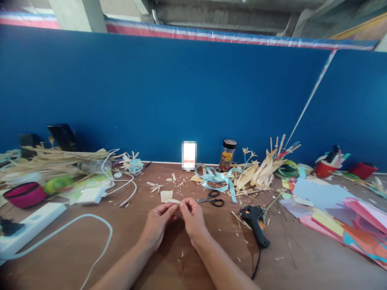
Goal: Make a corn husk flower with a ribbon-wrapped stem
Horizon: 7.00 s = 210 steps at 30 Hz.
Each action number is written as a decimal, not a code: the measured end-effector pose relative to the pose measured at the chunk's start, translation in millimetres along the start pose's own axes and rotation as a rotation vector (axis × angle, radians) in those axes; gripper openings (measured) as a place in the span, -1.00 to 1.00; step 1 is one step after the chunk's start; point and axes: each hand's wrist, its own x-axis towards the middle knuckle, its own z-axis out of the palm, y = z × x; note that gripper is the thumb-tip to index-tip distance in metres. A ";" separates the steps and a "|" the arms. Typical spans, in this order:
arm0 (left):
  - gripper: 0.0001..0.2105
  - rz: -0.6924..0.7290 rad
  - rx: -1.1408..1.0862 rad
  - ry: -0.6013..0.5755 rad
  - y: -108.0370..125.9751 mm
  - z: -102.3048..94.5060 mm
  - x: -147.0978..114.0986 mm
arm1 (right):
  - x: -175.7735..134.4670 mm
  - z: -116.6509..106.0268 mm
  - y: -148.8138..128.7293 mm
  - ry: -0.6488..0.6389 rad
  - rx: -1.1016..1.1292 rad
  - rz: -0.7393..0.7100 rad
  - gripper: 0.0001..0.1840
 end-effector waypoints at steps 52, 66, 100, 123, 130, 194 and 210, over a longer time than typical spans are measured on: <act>-0.80 -0.144 -0.373 0.065 2.6 -4.5 3.7 | -3.4 5.4 -3.8 0.011 -0.220 -0.138 -0.77; -0.76 -0.061 -0.201 0.099 7.2 -5.0 1.3 | -4.0 4.0 -4.6 -0.076 -0.265 -0.129 -0.78; -0.74 -0.001 0.430 -0.163 3.9 -8.3 -0.5 | -0.2 -5.1 -11.2 -0.064 -0.145 -0.103 -0.79; -0.74 -0.195 0.089 -0.125 2.4 -3.7 0.6 | 2.0 -4.9 -6.1 -0.013 0.072 0.055 -0.73; -0.74 -0.215 0.096 -0.107 0.5 -4.5 -0.4 | 5.7 -9.6 -2.6 -0.024 -0.020 0.034 -0.75; -0.77 -0.373 0.007 -0.359 14.9 -12.0 -2.3 | 1.8 -14.4 -16.6 -0.281 0.064 0.167 -0.70; -0.81 -0.311 -0.406 -0.044 11.4 -15.4 6.7 | -8.1 -0.4 -11.6 -0.198 -0.358 -0.213 -0.83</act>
